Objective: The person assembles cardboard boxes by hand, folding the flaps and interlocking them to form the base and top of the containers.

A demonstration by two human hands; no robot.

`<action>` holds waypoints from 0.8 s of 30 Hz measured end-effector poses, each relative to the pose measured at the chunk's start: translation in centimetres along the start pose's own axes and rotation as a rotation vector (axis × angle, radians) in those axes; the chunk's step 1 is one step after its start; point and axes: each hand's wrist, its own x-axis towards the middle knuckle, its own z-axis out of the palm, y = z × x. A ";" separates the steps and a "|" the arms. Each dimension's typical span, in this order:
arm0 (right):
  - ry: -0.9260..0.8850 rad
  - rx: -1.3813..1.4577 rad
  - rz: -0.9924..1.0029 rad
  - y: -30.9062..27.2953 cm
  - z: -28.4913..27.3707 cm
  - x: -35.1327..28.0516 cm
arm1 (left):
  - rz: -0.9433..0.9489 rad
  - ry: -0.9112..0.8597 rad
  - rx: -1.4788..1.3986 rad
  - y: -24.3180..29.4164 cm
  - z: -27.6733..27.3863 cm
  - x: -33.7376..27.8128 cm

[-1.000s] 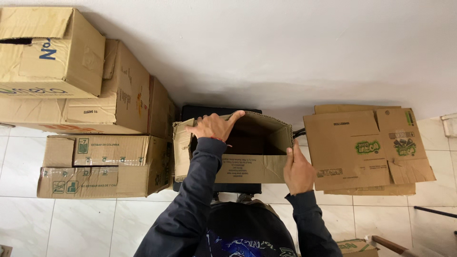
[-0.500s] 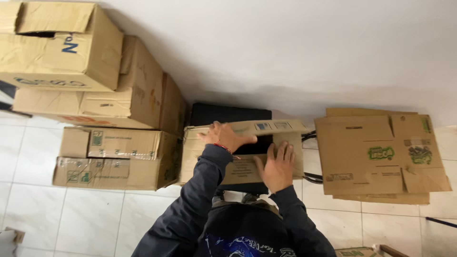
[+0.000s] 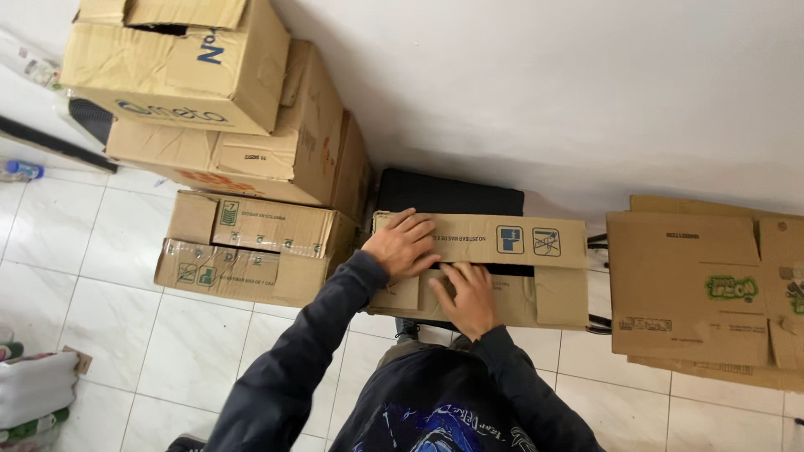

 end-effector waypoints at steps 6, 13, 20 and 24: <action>0.063 0.231 0.221 0.2 -1.6 0.0 | -0.019 0.116 0.070 -3.0 3.2 1.6; 0.269 0.557 0.241 0.6 -2.0 -1.7 | -0.121 0.162 0.046 -4.2 1.4 2.4; 0.386 0.582 0.134 -0.7 -3.4 -3.6 | -0.130 0.051 0.208 -3.5 5.4 2.1; 0.091 0.316 0.008 0.8 -3.6 -2.5 | -0.153 -0.062 -0.110 -2.5 4.1 2.5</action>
